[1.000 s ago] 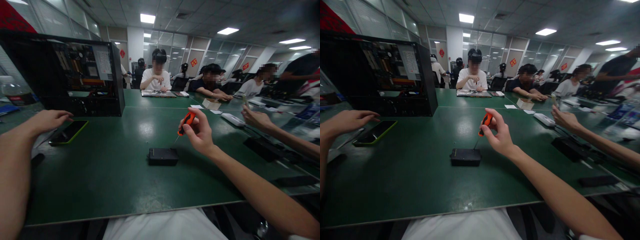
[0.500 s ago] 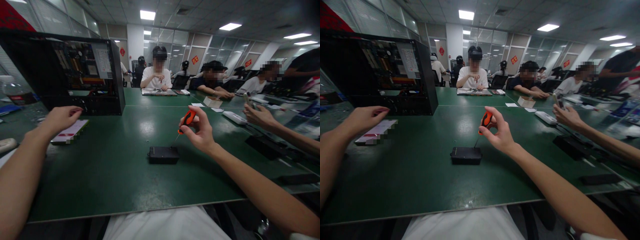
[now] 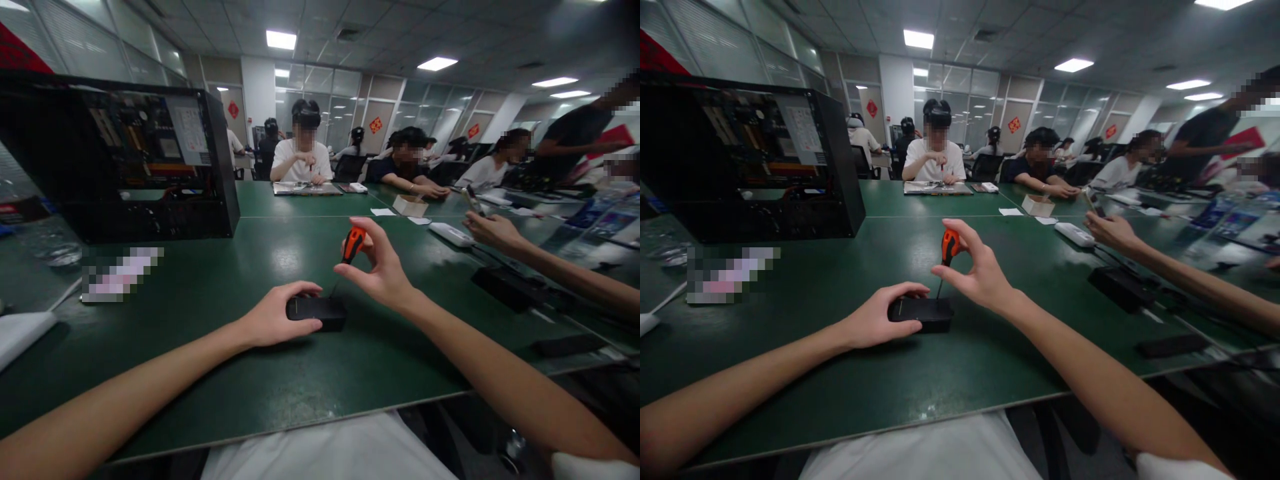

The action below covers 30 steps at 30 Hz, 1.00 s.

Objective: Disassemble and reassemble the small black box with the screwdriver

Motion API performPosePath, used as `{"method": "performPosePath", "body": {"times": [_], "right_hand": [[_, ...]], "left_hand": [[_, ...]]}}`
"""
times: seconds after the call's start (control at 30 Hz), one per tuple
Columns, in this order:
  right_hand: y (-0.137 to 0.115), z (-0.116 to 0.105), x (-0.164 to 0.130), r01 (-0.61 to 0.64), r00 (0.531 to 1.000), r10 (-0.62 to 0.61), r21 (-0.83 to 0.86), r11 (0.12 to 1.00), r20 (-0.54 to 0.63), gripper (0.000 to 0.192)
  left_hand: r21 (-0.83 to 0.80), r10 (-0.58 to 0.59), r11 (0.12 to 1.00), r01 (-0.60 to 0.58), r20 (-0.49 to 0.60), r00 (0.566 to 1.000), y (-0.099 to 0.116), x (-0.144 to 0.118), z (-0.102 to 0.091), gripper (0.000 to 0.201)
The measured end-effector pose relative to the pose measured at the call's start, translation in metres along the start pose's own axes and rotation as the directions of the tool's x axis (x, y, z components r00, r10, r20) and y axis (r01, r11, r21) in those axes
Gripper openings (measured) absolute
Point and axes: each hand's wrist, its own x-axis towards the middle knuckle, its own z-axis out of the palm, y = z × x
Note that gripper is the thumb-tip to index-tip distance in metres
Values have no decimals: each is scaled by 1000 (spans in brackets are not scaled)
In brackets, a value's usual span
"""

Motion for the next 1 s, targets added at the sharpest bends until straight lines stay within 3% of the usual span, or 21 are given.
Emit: {"method": "performPosePath", "body": {"times": [0.1,0.23,0.33,0.43,0.67,0.8,1.0], "right_hand": [[1,1,1,-58,998,58,21,998,-16,75],[-2,2,0,-111,993,105,127,986,47,74],[-3,5,-3,-79,995,69,148,986,70,75],[-1,7,-4,-25,1000,24,122,992,15,79],[-8,11,-2,-79,991,97,183,980,-87,67],[-20,18,-5,-89,993,107,285,954,-50,67],[-23,23,-10,-109,993,118,292,950,-11,65]], "left_hand": [[51,-15,999,19,-73,997,7,3,10,39],[66,-21,997,31,-149,989,12,6,20,35],[66,-10,998,18,-130,991,12,5,19,37],[79,14,997,-5,-104,994,10,2,14,39],[115,1,993,11,-100,995,5,-2,9,42],[138,12,990,0,-86,996,5,-2,10,39],[140,22,990,-10,-84,996,6,-1,10,36]]}}
